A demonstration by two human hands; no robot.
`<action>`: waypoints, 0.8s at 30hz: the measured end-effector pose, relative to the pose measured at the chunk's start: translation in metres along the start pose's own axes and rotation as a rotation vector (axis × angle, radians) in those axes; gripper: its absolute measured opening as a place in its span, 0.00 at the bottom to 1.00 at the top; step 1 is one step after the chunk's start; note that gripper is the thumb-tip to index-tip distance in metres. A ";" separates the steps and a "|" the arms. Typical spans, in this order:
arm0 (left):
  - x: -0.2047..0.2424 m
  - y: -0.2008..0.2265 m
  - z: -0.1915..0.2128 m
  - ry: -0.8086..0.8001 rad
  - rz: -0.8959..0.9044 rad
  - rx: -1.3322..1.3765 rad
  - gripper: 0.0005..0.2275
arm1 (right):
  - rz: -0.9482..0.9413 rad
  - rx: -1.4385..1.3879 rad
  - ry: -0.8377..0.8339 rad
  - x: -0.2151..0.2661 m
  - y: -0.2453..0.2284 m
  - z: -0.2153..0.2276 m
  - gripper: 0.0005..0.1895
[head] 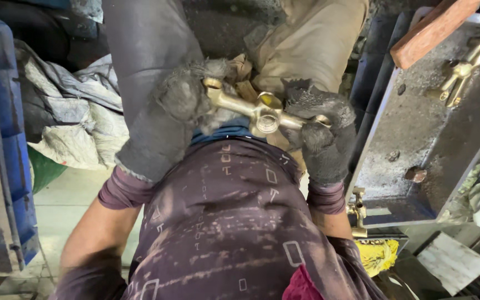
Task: The person sits on the floor and repeatedly wipes a brass faucet with a cloth, rotating it to clean multiple sides. The person handles the faucet with gloved hands and uses a rag to remove residue from the surface.
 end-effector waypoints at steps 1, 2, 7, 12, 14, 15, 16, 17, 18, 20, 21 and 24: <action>-0.002 -0.005 0.003 0.015 0.005 -0.019 0.19 | -0.070 -0.064 0.016 -0.003 -0.002 0.000 0.13; -0.004 -0.010 0.006 -0.076 0.014 -0.072 0.19 | -0.140 -0.128 0.033 -0.005 -0.005 -0.001 0.14; -0.005 -0.041 0.017 -0.240 0.017 -0.156 0.18 | 0.103 0.160 0.059 -0.030 -0.023 -0.003 0.16; -0.022 -0.102 0.034 -0.189 -0.046 -0.293 0.17 | 0.100 -0.073 -0.014 -0.063 -0.029 -0.016 0.09; -0.031 -0.131 0.041 -0.252 -0.078 -0.351 0.17 | 0.159 0.007 -0.024 -0.079 -0.030 -0.021 0.08; -0.039 -0.145 0.043 -0.281 -0.100 -0.366 0.17 | 0.167 -0.013 -0.019 -0.089 -0.028 -0.025 0.08; -0.048 -0.158 0.043 -0.295 -0.097 -0.366 0.17 | 0.174 -0.033 -0.014 -0.098 -0.025 -0.029 0.08; -0.057 -0.169 0.043 -0.300 -0.080 -0.358 0.17 | 0.181 -0.055 -0.008 -0.106 -0.021 -0.032 0.08; -0.068 -0.178 0.041 -0.278 -0.011 -0.325 0.15 | 0.202 0.006 0.009 -0.112 -0.016 -0.033 0.07; -0.088 -0.184 0.031 -0.392 -0.152 -0.422 0.17 | 0.246 0.125 0.045 -0.122 -0.004 -0.034 0.06; -0.095 -0.182 0.025 -0.449 -0.223 -0.470 0.19 | 0.182 0.019 0.056 -0.125 0.005 -0.034 0.07; -0.109 -0.167 0.005 -0.586 0.046 -1.168 0.11 | -0.004 -0.343 0.116 -0.135 0.036 -0.035 0.11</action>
Point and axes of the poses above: each hand's wrist, its own x-axis away from the middle knuckle, its own z-axis out of the back of the hand, y = z × x, the point moved 1 cm from there along -x, towards the middle knuckle
